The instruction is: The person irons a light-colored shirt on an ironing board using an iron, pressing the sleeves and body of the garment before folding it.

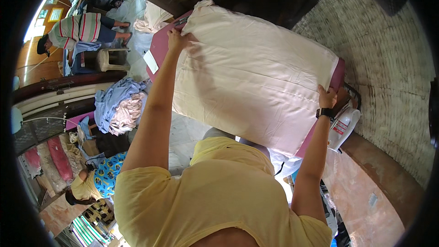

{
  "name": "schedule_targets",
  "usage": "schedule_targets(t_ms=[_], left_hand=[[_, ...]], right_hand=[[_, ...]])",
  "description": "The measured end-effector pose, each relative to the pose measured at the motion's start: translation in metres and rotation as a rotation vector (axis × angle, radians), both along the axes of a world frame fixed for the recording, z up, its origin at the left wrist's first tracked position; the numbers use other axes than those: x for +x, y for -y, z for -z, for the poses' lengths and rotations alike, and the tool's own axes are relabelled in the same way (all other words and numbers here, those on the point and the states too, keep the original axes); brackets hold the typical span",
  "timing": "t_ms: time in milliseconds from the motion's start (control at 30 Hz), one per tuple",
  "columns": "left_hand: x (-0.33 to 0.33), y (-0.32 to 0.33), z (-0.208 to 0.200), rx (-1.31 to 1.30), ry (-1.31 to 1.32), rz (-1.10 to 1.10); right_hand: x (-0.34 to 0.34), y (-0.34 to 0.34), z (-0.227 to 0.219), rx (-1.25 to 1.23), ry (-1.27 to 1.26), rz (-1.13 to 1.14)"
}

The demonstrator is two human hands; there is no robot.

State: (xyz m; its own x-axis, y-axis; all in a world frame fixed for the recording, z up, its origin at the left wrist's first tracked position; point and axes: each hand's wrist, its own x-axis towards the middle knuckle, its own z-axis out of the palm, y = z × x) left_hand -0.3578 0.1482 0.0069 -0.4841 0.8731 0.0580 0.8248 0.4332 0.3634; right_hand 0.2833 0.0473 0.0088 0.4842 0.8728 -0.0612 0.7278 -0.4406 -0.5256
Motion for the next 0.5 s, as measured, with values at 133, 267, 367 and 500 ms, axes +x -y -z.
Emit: schedule_targets(t_ms=[133,267,367,500], left_hand=[[-0.006,-0.016,-0.001,0.04,0.276,0.089],[-0.009,-0.038,-0.015,0.264,0.778,0.042],[-0.005,-0.047,-0.044,0.362,0.586,0.142],[-0.046,-0.098,-0.028,0.71,0.492,0.23]], right_hand=[[0.008,0.002,0.01,0.183,-0.271,-0.027],[0.044,-0.007,0.012,0.157,-0.135,-0.131],[0.027,-0.04,-0.035,0.384,-0.174,-0.129],[0.083,-0.147,0.017,0.458,-0.156,-0.044]])
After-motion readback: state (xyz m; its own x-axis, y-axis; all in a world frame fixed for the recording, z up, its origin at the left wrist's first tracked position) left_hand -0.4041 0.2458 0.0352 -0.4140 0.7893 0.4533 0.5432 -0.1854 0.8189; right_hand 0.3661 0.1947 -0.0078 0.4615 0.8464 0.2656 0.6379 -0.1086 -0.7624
